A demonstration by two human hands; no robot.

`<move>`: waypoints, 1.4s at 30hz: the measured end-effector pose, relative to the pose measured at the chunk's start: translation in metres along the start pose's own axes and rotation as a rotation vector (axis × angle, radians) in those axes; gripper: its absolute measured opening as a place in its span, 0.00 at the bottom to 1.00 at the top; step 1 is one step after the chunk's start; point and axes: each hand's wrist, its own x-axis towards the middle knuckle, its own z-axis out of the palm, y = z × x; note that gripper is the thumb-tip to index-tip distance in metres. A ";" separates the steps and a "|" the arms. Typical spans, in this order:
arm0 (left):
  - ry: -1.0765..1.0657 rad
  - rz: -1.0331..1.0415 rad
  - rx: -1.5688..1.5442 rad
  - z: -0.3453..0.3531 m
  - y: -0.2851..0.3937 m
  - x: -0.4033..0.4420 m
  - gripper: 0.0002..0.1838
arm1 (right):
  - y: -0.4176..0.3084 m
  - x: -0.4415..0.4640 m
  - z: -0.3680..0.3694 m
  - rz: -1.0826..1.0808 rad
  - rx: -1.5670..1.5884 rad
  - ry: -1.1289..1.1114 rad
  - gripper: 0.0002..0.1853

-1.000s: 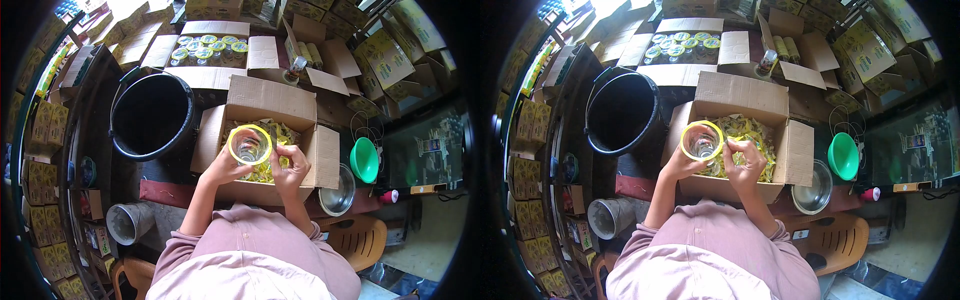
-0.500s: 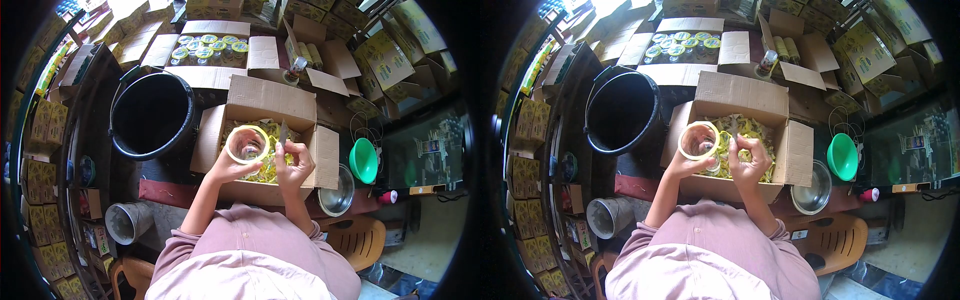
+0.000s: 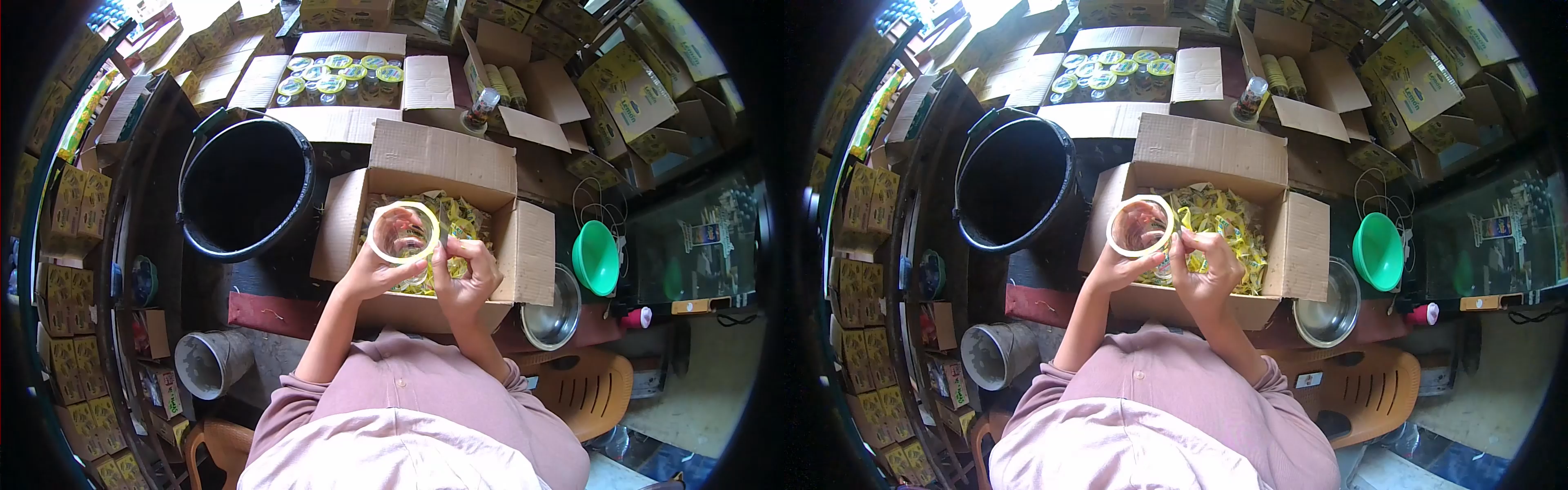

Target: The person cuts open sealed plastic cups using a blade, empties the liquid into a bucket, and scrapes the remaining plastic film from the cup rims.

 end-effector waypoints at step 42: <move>0.004 0.091 0.348 0.009 0.001 0.001 0.38 | -0.001 0.005 -0.001 -0.002 -0.040 0.028 0.09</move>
